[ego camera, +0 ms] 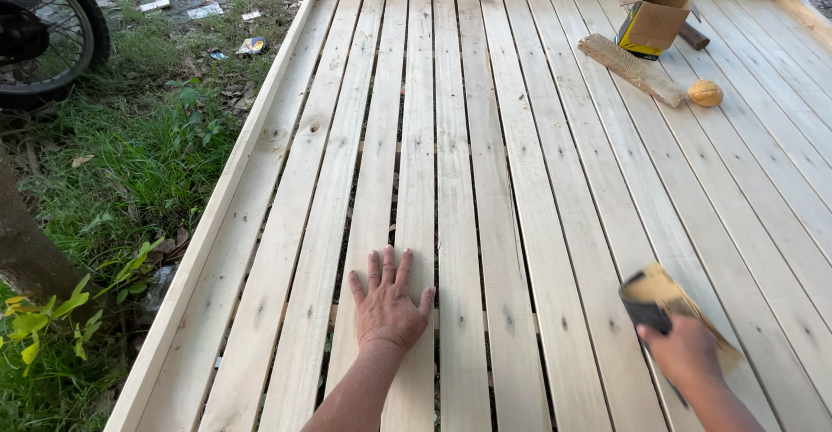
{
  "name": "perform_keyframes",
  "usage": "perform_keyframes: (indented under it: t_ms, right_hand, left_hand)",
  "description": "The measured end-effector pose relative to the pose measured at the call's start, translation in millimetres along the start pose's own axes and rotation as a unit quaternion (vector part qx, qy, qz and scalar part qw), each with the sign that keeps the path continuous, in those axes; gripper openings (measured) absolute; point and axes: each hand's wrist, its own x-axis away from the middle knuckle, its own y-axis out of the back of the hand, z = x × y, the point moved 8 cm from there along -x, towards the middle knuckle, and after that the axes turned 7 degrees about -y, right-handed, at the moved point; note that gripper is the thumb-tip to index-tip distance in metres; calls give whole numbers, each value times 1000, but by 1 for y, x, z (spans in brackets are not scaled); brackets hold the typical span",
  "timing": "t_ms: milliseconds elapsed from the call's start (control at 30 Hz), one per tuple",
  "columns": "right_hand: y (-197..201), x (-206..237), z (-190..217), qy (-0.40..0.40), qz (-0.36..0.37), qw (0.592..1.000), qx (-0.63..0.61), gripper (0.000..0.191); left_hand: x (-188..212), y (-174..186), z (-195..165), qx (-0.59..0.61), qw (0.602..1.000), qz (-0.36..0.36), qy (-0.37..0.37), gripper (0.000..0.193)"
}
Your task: The person sands the slatted wooden surface of a large frame outdoors, rubbing sandpaper back and forth along the planks. They occasionally reposition the sandpaper, hold a dark sanding block, and continue sanding different sections of the slats.
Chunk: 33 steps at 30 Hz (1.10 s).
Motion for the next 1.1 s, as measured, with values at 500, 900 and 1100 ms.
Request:
perform_keyframes:
  t_ms: [500, 900, 1100]
  right_hand:
    - [9, -6, 18, 31, 1, 999, -39, 40]
    - [27, -70, 97, 100, -39, 994, 23, 48]
    - [27, -59, 86, 123, -19, 992, 12, 46]
  left_hand:
    - [0, -1, 0, 5, 1000, -18, -3, 76]
    - [-1, 3, 2, 11, 1000, 9, 11, 76]
    - [-2, 1, 1, 5, 1000, -1, 5, 77]
